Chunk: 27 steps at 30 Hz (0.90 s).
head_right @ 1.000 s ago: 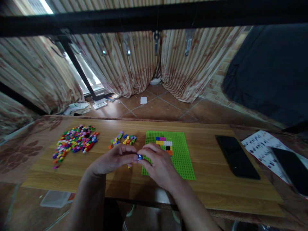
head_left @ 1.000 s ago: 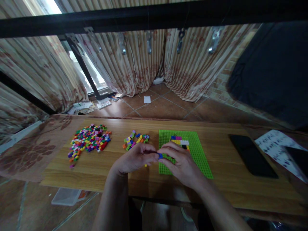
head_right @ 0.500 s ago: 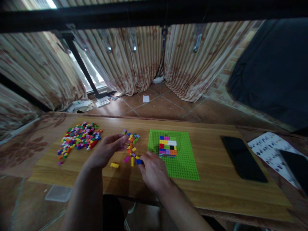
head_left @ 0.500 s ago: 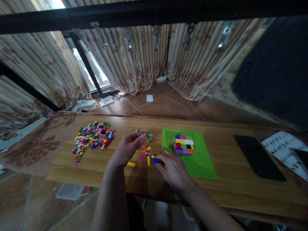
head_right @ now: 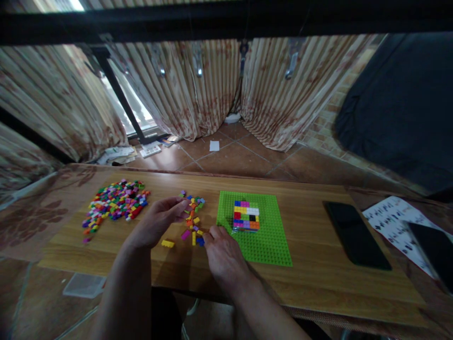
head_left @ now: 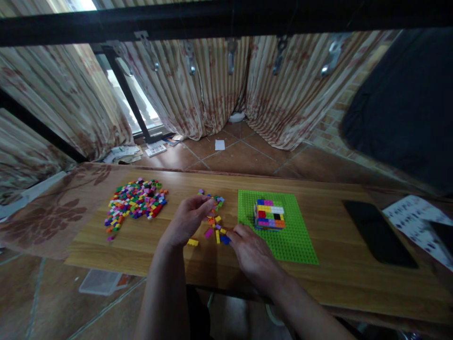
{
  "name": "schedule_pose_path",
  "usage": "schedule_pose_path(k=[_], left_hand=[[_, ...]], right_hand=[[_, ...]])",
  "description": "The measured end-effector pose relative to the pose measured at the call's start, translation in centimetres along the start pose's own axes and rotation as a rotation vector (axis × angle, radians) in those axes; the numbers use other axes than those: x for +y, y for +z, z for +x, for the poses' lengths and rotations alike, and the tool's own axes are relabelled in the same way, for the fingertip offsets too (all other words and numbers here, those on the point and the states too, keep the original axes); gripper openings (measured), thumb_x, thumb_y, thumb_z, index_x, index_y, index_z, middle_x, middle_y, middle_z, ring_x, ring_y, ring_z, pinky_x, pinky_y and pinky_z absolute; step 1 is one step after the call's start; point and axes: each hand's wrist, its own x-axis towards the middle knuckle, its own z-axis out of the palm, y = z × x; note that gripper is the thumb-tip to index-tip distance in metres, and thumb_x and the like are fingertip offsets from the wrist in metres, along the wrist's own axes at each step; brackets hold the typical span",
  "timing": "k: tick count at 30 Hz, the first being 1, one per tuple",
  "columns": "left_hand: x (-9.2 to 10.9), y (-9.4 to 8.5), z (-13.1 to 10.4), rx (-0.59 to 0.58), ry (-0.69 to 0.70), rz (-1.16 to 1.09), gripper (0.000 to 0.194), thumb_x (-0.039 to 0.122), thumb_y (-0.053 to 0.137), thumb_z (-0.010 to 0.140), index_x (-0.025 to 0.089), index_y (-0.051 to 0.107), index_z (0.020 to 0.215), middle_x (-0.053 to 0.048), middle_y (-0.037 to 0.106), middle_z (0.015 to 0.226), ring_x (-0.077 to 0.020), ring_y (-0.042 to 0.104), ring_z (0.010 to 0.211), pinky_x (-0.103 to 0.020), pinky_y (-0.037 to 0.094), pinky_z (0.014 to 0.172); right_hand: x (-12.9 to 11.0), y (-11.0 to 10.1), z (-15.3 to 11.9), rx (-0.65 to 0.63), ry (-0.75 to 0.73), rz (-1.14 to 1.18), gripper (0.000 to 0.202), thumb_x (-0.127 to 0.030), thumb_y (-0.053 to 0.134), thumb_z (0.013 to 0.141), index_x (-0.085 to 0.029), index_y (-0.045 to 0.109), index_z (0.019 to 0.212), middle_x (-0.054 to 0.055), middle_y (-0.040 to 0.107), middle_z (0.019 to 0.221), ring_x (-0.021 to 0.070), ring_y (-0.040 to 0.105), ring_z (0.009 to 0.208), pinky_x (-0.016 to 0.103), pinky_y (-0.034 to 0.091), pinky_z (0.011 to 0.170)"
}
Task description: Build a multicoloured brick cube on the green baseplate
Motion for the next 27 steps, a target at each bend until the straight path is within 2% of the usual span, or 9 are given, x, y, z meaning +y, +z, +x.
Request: schedule_pose_path(k=[9,17,21,23,27], left_hand=[[0.3,0.9,0.2,-0.047,-0.009,-0.012,0.042,0.049,0.071,0.071,0.010,0.067,0.089,-0.002,0.063,0.075,-0.0119,0.055,0.068,-0.023,0.047,0.064],[-0.6,2.4,0.8,-0.074,0.017,0.052,0.036,0.047,0.068,0.073,0.013,0.066,0.087,-0.001,0.063,0.076,-0.0115,0.056,0.068,-0.020,0.044,0.060],[-1.0,3.6,1.3,-0.095,0.106,0.094,0.031,0.044,0.063,0.077,0.014,0.066,0.086,0.000,0.062,0.074,-0.0119,0.056,0.067,-0.021,0.043,0.060],[-1.1,4.3,1.5,-0.088,0.164,0.116,0.027,0.041,0.061,0.079,0.014,0.066,0.082,0.000,0.062,0.073,-0.0120,0.056,0.068,-0.022,0.044,0.062],[-1.1,6.0,1.5,-0.060,0.194,0.084,0.021,0.033,0.060,0.079,0.013,0.067,0.084,-0.001,0.063,0.073,-0.0126,0.056,0.070,-0.023,0.044,0.066]], right_hand=[[0.3,-1.9,-0.5,0.059,-0.016,0.253,0.028,-0.016,0.042,0.096,-0.019,0.064,0.112,0.007,0.061,0.094,0.0194,0.057,0.089,0.032,0.048,0.078],[2.2,-4.3,-1.2,0.313,0.012,0.467,0.022,-0.020,0.050,0.094,-0.024,0.068,0.105,0.004,0.065,0.095,0.0171,0.062,0.089,0.033,0.051,0.080],[3.9,-5.4,-1.4,0.488,0.091,0.504,0.016,-0.026,0.054,0.091,-0.024,0.070,0.096,0.004,0.068,0.095,0.0180,0.063,0.089,0.032,0.051,0.077],[4.9,-5.8,-1.5,0.579,0.168,0.511,0.015,-0.030,0.057,0.088,-0.023,0.070,0.091,0.003,0.068,0.091,0.0174,0.063,0.081,0.031,0.052,0.072],[6.3,-6.3,-2.0,0.658,0.323,0.479,0.017,-0.035,0.062,0.083,-0.021,0.070,0.084,0.003,0.068,0.081,0.0163,0.060,0.068,0.030,0.049,0.063]])
